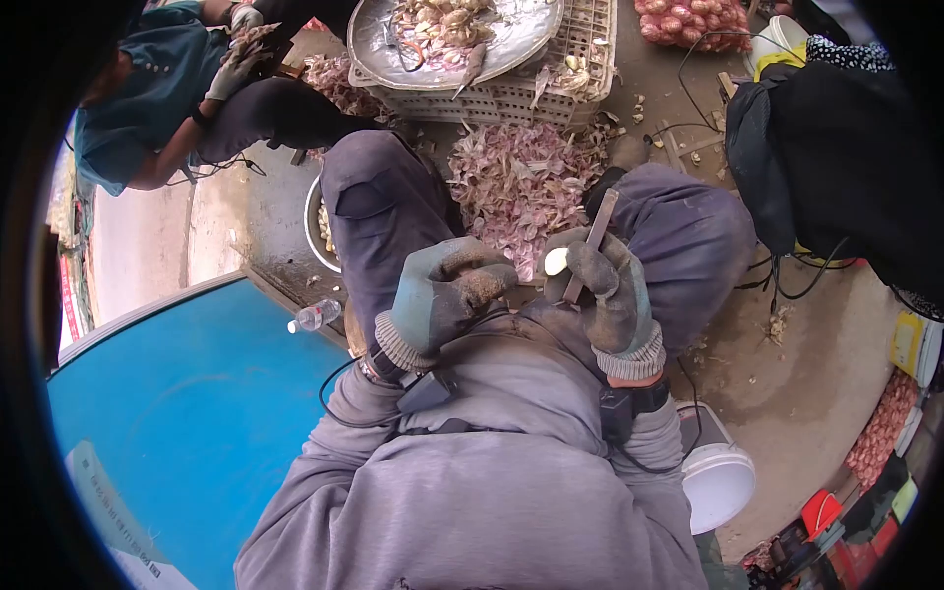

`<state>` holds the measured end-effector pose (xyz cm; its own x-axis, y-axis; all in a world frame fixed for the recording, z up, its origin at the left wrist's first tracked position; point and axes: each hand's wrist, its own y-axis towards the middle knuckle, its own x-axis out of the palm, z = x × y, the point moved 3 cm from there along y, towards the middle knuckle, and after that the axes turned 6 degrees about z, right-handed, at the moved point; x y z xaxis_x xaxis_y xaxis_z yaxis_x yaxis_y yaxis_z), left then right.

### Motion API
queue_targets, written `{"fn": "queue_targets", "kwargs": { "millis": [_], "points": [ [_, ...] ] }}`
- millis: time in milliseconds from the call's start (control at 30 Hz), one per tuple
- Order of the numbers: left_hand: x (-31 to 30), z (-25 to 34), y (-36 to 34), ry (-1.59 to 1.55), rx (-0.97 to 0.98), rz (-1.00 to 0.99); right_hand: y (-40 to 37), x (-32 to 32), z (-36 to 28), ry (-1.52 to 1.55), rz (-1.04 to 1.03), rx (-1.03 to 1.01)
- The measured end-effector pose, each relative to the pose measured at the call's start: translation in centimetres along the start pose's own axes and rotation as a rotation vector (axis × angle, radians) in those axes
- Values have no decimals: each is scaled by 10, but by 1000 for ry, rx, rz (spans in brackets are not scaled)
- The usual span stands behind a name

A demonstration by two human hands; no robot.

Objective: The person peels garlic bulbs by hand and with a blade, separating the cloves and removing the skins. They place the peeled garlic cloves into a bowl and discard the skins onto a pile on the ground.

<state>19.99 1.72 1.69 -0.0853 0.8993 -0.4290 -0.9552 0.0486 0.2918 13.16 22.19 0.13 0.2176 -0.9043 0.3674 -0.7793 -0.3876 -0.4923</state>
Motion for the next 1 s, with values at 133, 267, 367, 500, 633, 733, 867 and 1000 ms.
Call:
{"fn": "queue_targets", "kwargs": {
  "millis": [133, 267, 367, 500, 633, 733, 867, 1000],
  "points": [
    [9, 1, -5, -328, -600, 26, 2, 0, 4, 33, 11, 22],
    [2, 23, 5, -478, -837, 55, 0, 20, -6, -84, 119, -64],
    [8, 18, 1, -398, -679, 87, 4, 30, -7, -207, 50, -140],
    [-10, 10, 1, -245, -341, 286, 7, 42, -8, -340, 2, -177],
    [-20, 7, -5, -353, -472, 303, 8, 51, -7, -215, -50, -19],
    [-69, 11, -16, -462, -706, 456, 10, 61, -13, -304, -92, -52],
    [-130, -8, -45, -569, -894, 805, 20, 57, -3, -308, -83, -61],
    [-166, -101, -130, -549, -904, 1058, 28, 60, 3, -284, -90, -37]
  ]
}}
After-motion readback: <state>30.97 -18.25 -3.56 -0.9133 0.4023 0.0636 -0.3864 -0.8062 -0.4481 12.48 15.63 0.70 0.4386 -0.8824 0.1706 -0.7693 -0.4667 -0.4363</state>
